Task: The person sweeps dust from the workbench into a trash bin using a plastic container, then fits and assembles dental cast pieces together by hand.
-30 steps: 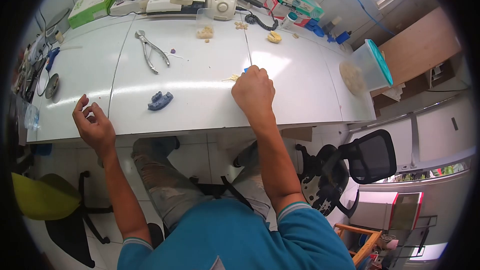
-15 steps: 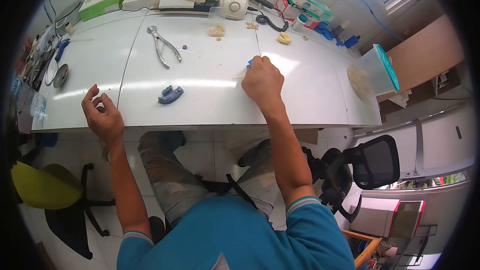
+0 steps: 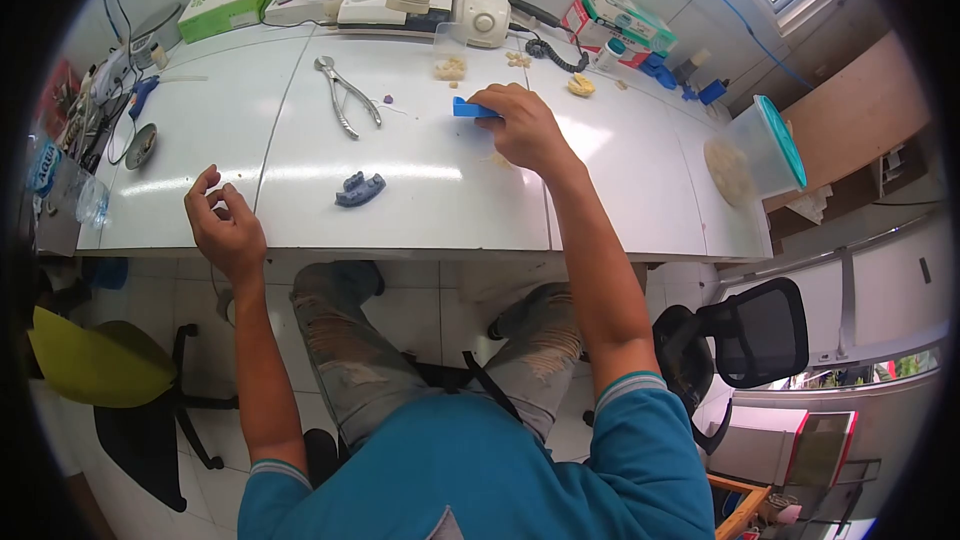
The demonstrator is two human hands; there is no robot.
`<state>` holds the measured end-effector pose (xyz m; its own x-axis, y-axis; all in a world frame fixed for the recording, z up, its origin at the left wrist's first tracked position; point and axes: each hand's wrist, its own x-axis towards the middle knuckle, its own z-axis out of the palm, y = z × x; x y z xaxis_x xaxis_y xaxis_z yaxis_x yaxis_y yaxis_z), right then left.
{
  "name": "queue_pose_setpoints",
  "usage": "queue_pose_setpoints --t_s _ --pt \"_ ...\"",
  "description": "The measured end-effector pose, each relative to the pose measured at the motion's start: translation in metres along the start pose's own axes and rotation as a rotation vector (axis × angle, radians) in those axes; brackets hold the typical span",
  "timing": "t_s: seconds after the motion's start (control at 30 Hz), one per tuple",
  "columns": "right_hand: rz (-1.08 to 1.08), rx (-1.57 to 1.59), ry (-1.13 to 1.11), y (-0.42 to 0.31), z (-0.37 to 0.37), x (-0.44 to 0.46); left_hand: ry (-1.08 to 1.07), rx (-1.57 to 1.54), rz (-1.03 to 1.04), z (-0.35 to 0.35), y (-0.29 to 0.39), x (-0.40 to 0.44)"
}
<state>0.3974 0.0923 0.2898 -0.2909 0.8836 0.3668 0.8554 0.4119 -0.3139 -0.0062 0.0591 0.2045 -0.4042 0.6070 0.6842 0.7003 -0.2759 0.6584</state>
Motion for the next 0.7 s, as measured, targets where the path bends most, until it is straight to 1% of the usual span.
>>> queue_pose_setpoints --t_s 0.07,0.2,0.33,0.43,0.53,0.6,0.67,0.7 --pt "-0.099 -0.051 -0.033 -0.007 0.008 0.012 0.002 0.001 -0.001 -0.001 -0.001 0.001" --pt "-0.14 -0.104 -0.091 -0.007 0.025 0.017 0.005 0.005 0.003 -0.001 -0.001 0.0" --pt "-0.197 -0.106 -0.1 -0.018 0.005 -0.027 0.009 0.001 0.003 -0.001 0.0 0.0" --pt "-0.193 -0.074 -0.129 -0.018 -0.009 -0.04 0.012 0.001 0.001 0.0 0.006 0.001" --pt "-0.129 0.005 -0.075 -0.024 -0.007 -0.013 0.03 -0.007 0.027 0.001 0.003 0.001" --pt "-0.12 -0.011 0.011 -0.035 0.0 0.017 0.025 -0.007 0.022 0.001 0.004 0.002" --pt "-0.13 -0.085 -0.005 -0.034 0.014 0.054 0.013 -0.001 0.023 -0.001 0.002 0.0" --pt "-0.176 -0.09 -0.005 -0.033 0.022 0.072 0.012 0.004 0.026 -0.001 0.001 0.001"
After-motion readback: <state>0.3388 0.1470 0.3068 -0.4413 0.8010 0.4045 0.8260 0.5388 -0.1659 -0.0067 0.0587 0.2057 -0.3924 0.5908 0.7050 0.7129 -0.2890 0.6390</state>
